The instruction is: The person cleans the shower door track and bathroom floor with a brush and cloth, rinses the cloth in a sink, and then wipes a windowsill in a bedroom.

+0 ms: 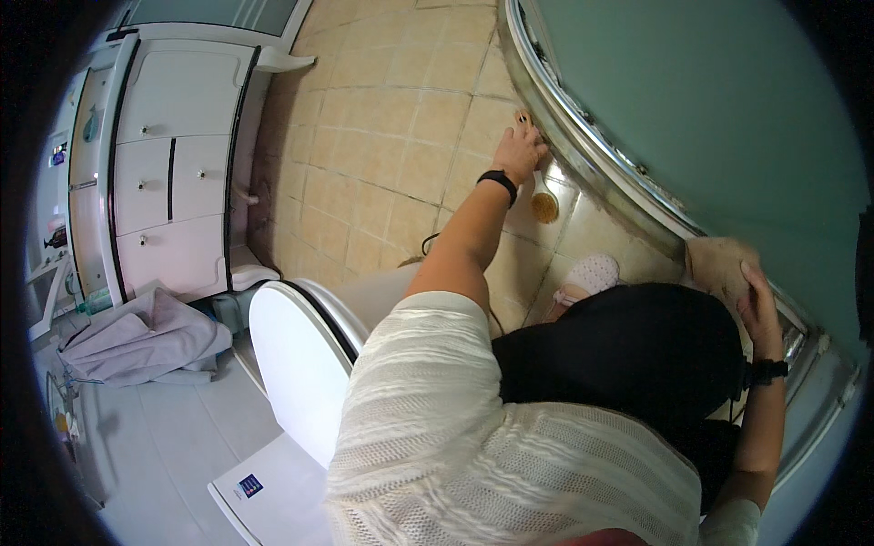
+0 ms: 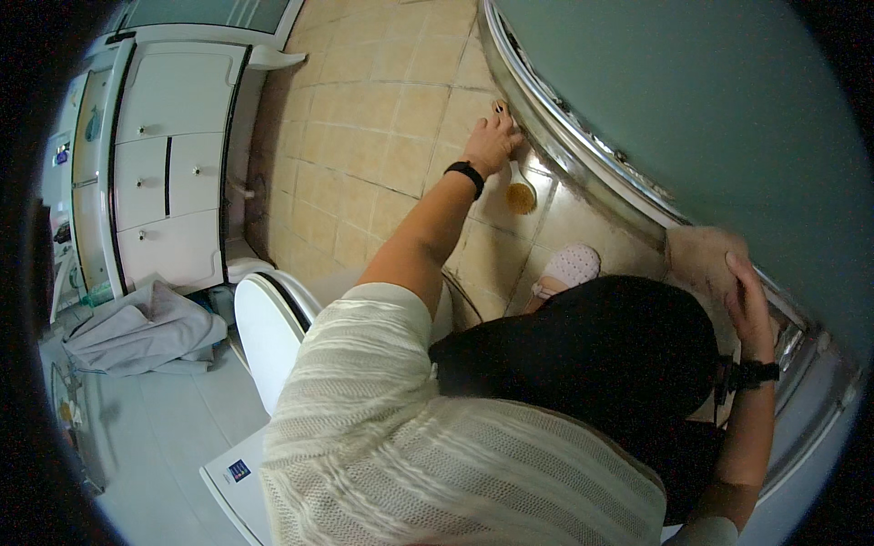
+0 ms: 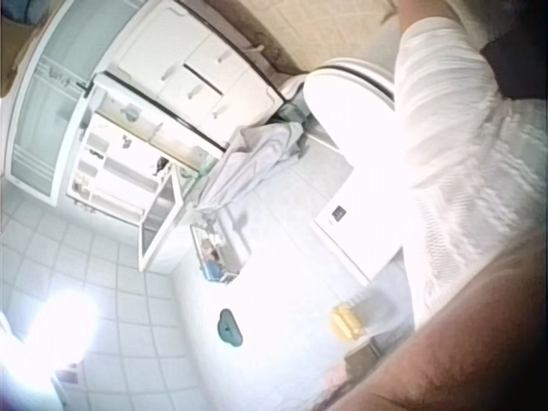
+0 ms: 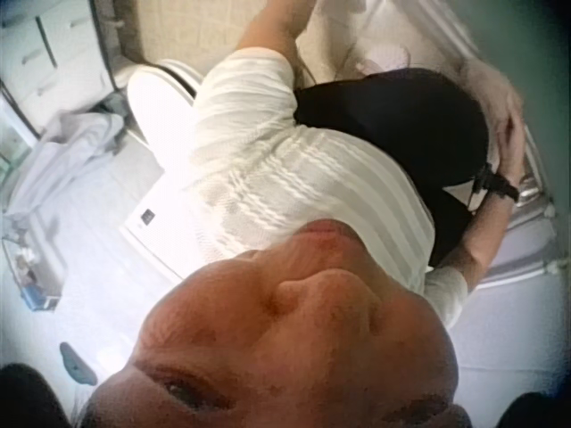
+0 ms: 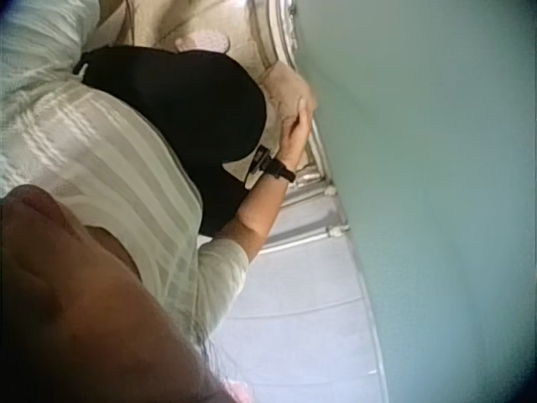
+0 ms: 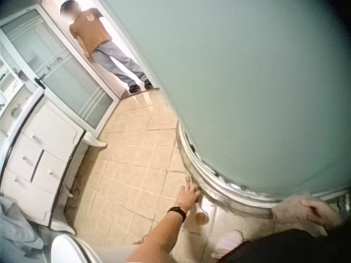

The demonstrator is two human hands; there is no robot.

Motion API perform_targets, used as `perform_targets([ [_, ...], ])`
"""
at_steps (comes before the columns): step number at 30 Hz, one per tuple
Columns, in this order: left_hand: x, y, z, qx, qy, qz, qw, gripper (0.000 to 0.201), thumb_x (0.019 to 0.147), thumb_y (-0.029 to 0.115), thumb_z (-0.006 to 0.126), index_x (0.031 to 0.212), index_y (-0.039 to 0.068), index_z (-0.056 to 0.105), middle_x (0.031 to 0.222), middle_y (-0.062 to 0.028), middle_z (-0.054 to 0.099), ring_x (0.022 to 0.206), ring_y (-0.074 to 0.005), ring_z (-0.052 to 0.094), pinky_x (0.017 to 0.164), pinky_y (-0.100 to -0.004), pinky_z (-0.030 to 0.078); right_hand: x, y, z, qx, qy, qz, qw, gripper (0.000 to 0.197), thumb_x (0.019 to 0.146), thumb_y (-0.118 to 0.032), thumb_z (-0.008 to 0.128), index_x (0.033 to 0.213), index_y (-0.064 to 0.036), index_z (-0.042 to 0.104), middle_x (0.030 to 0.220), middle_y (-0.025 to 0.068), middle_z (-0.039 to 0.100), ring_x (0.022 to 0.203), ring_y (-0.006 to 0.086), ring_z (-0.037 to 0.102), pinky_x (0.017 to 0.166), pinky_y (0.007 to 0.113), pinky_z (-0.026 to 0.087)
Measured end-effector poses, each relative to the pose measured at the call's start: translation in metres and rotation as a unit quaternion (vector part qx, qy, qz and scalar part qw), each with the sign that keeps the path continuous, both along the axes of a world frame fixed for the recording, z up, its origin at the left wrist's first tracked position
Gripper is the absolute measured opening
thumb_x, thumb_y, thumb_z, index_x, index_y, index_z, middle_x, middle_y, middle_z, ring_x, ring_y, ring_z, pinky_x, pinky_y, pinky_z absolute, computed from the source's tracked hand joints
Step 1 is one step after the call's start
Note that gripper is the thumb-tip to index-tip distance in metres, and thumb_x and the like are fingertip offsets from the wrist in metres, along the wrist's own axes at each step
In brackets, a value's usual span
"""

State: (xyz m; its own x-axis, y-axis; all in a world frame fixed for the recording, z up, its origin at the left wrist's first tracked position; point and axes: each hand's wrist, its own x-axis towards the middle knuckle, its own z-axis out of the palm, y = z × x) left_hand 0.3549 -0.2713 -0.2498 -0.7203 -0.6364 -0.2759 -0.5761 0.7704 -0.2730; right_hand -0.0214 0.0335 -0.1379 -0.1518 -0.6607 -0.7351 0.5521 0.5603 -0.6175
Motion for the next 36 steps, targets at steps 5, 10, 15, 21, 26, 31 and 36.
perform_targets([
  [5,0.015,-0.003,-0.007,-0.029,-0.05,-0.086,0.995,0.022,0.086,0.021,0.051,0.105,0.023,0.061,0.112,-0.0034,0.053,0.11,-0.0236,0.047,0.094,-0.0394,0.033,0.016,0.002,0.024,0.069,0.06,0.003,0.996,0.067,0.085,-0.04,0.061,0.134,-0.0009,0.038,0.134,0.0131,0.043,0.126,0.0255,0.038,0.105,0.033,0.025],
  [10,0.051,-0.015,0.007,0.182,0.089,0.017,0.979,0.016,0.087,0.028,0.051,0.099,0.02,0.059,0.1,-0.0058,0.062,0.1,-0.0258,0.056,0.088,-0.0438,0.039,0.019,0.007,0.039,0.066,0.008,0.008,0.998,0.061,0.087,-0.039,0.059,0.132,-0.0019,0.042,0.132,0.0107,0.046,0.12,0.023,0.045,0.099,0.034,0.035],
  [15,0.07,-0.032,0.033,0.324,0.196,0.19,0.906,0.029,0.086,0.031,0.058,0.092,0.003,0.056,0.082,-0.0149,0.064,0.078,-0.0285,0.062,0.068,-0.04,0.048,0.007,0.009,0.016,0.095,0.016,0.021,0.995,0.056,0.087,-0.039,0.06,0.127,-0.0015,0.048,0.122,0.0101,0.054,0.107,0.0211,0.054,0.088,0.031,0.045],
  [21,0.048,-0.003,0.075,0.531,0.256,0.501,0.633,0.028,0.091,0.034,0.053,0.096,0.006,0.053,0.078,-0.0038,0.057,0.067,-0.0127,0.056,0.059,-0.03,0.048,0.033,-0.028,0.012,0.145,-0.032,0.08,0.986,0.048,0.091,-0.035,0.054,0.124,-0.0003,0.05,0.12,0.0097,0.055,0.104,0.0209,0.055,0.086,0.032,0.047],
  [26,0.032,0.023,0.086,0.574,0.353,0.554,0.488,0.029,0.092,0.034,0.05,0.094,0.006,0.052,0.076,-0.0033,0.054,0.062,-0.0123,0.053,0.054,-0.0264,0.051,0.072,-0.03,0.01,-0.033,0.052,0.138,0.988,0.043,0.094,-0.034,0.049,0.123,-0.0023,0.05,0.118,0.0097,0.055,0.109,0.0185,0.051,0.094,0.03,0.041],
  [31,-0.005,0.054,0.132,0.623,0.411,0.57,0.343,0.028,0.094,0.032,0.048,0.091,0.004,0.049,0.07,-0.0018,0.052,0.055,-0.0104,0.05,0.045,-0.0216,0.047,0.037,0.011,-0.087,0.005,-0.076,-0.026,0.997,0.04,0.094,-0.03,0.046,0.122,-0.0012,0.047,0.115,0.0095,0.056,0.105,0.0198,0.053,0.089,0.033,0.046],
  [36,-0.023,0.077,0.176,0.644,0.393,0.543,0.37,0.029,0.095,0.033,0.047,0.093,0.004,0.049,0.071,-0.0018,0.052,0.055,-0.0093,0.05,0.044,-0.0213,0.044,-0.029,0.037,-0.091,0.032,-0.016,-0.355,0.934,0.025,0.089,-0.017,0.052,0.1,0.0059,0.051,0.098,0.0134,0.059,0.085,0.0219,0.062,0.067,0.031,0.055],
])
